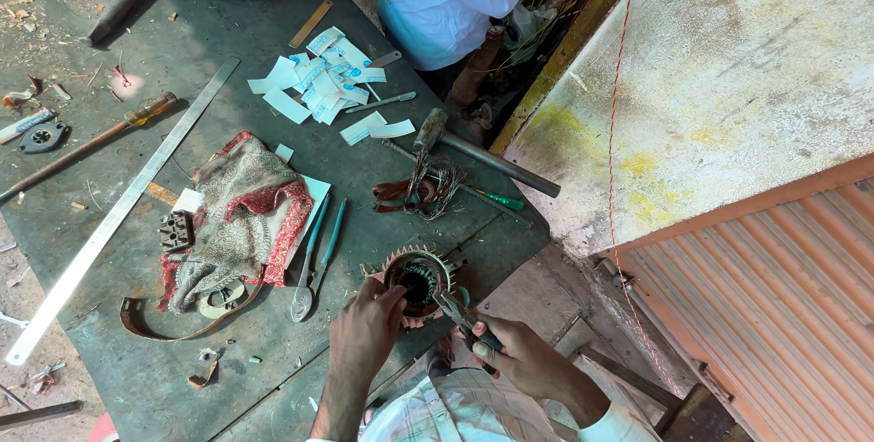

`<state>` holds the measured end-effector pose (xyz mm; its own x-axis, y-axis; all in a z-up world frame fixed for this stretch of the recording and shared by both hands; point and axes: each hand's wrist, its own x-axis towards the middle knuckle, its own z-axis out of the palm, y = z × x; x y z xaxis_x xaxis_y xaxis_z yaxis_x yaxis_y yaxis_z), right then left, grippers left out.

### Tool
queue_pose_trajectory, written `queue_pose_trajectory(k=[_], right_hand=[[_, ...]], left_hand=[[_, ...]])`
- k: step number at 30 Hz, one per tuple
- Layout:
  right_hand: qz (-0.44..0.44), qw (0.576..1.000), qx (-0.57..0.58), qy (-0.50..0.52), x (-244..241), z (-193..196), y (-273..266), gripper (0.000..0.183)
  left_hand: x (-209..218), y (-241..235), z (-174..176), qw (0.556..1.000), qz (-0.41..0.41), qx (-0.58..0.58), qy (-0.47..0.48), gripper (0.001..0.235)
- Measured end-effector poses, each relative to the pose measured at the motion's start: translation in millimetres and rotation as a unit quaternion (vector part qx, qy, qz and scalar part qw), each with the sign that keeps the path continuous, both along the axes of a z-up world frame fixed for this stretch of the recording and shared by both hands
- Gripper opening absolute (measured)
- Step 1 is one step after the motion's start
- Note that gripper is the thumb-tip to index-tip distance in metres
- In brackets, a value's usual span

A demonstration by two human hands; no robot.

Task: The person disassembles a motor stator by removing copper windings using pliers and a hammer. They extract the coils from the stator slots, place the removed windings on the workbench, and continue to clear the remaining slots.

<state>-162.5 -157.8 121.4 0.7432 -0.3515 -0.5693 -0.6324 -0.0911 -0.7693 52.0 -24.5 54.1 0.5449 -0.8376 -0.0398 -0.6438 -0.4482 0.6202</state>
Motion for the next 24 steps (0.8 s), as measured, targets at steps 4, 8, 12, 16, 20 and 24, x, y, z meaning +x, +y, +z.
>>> queue_pose_trajectory(k=[4, 8, 12, 16, 20, 24], right_hand=[[0.002, 1.000, 0.005, 0.019, -1.6, -4.7, -2.3, 0.026], [0.005, 1.000, -0.012, 0.021, -2.1, -6.0, -2.6, 0.028], [-0.001, 1.000, 0.001, 0.011, -1.8, -2.9, -5.1, 0.024], [0.013, 1.000, -0.015, 0.007, -0.4, -1.7, -6.7, 0.021], [0.003, 1.000, -0.007, 0.013, 0.7, -2.0, -8.6, 0.022], [0.014, 1.000, -0.014, -0.002, -0.2, -3.5, -10.5, 0.021]], left_hand=[[0.8, -8.0, -11.1, 0.999, -0.017, 0.051, -0.008, 0.028], [1.4, -14.1, -18.4, 0.996, -0.031, 0.085, -0.005, 0.023], [-1.8, -24.2, -20.2, 0.996, -0.015, 0.088, -0.015, 0.023], [-6.4, -36.7, -21.6, 0.993, 0.012, 0.116, -0.017, 0.026], [-6.0, -45.8, -24.3, 0.987, 0.008, 0.163, -0.005, 0.035], [-4.0, -51.4, -29.2, 0.983, 0.007, 0.184, 0.006, 0.036]])
